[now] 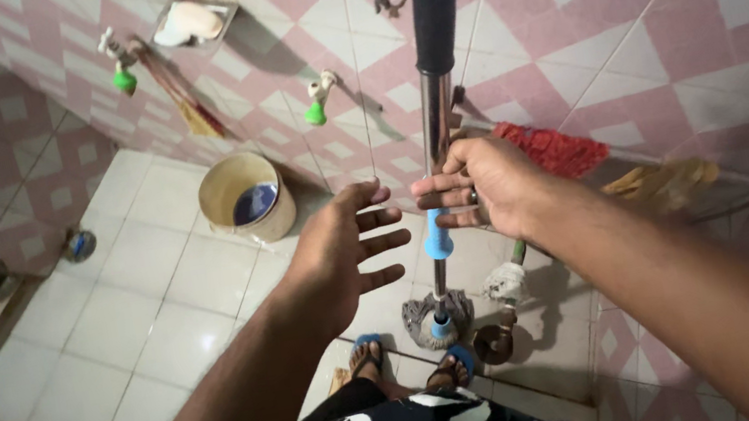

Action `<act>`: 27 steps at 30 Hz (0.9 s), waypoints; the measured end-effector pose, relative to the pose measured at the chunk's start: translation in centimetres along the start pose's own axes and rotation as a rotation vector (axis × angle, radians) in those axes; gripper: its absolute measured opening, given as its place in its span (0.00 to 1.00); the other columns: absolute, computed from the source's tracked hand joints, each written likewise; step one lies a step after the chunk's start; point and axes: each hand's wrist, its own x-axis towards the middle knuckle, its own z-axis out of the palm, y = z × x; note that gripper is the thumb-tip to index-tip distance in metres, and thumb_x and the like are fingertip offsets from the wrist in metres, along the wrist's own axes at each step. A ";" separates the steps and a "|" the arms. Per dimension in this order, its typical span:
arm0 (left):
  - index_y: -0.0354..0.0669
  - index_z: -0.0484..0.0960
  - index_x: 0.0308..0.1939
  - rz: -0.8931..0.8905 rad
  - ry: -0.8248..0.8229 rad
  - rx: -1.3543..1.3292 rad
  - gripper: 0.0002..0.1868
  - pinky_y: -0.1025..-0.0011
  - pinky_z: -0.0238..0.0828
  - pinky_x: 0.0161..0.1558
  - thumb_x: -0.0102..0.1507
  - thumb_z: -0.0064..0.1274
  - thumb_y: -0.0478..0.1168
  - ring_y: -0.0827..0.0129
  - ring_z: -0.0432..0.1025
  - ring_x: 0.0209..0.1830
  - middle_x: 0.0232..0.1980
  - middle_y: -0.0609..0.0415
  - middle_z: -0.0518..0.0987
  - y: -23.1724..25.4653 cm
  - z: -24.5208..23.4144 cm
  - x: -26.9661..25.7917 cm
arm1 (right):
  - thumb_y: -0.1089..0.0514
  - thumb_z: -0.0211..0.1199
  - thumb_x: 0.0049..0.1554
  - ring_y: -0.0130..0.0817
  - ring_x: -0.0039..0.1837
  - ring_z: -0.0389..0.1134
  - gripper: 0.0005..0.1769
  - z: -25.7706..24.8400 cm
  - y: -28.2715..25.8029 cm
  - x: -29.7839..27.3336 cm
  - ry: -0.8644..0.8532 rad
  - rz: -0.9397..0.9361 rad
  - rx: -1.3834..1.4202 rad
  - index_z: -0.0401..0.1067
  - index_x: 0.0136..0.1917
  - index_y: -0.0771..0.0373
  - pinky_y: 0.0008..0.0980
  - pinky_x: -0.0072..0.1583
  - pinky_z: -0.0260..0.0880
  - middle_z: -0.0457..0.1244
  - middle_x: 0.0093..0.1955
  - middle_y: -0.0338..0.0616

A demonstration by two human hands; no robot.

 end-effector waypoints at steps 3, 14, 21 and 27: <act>0.49 0.74 0.56 -0.019 0.058 -0.025 0.22 0.53 0.68 0.56 0.65 0.41 0.55 0.60 0.73 0.59 0.52 0.55 0.77 -1.0 -0.5 -1.8 | 0.57 0.45 0.54 0.43 0.53 0.73 0.14 1.2 1.0 -1.3 0.009 0.051 -0.011 0.62 0.54 0.60 0.50 0.51 0.76 0.71 0.54 0.55; 0.48 0.74 0.54 -0.020 0.077 -0.017 0.21 0.54 0.69 0.54 0.65 0.40 0.55 0.61 0.74 0.56 0.50 0.56 0.77 -1.9 -3.9 -4.5 | 0.37 0.48 0.55 0.53 0.54 0.67 0.29 6.1 1.7 -7.2 0.165 0.214 0.159 0.60 0.62 0.55 0.63 0.53 0.68 0.66 0.53 0.63; 0.49 0.75 0.56 0.037 0.062 0.049 0.22 0.55 0.69 0.53 0.65 0.41 0.56 0.64 0.74 0.54 0.49 0.57 0.77 -2.1 -9.9 -7.3 | 0.46 0.56 0.54 0.60 0.59 0.70 0.26 10.0 3.9 -9.3 0.168 0.277 0.419 0.60 0.61 0.60 0.63 0.58 0.70 0.60 0.61 0.63; 0.48 0.76 0.53 0.049 0.023 0.068 0.21 0.56 0.68 0.52 0.65 0.40 0.55 0.64 0.74 0.52 0.47 0.57 0.77 -3.8 -17.7 -11.6 | 0.43 0.50 0.65 0.54 0.61 0.69 0.18 15.1 7.8 -11.2 0.316 0.224 0.597 0.62 0.54 0.61 0.49 0.57 0.73 0.61 0.61 0.64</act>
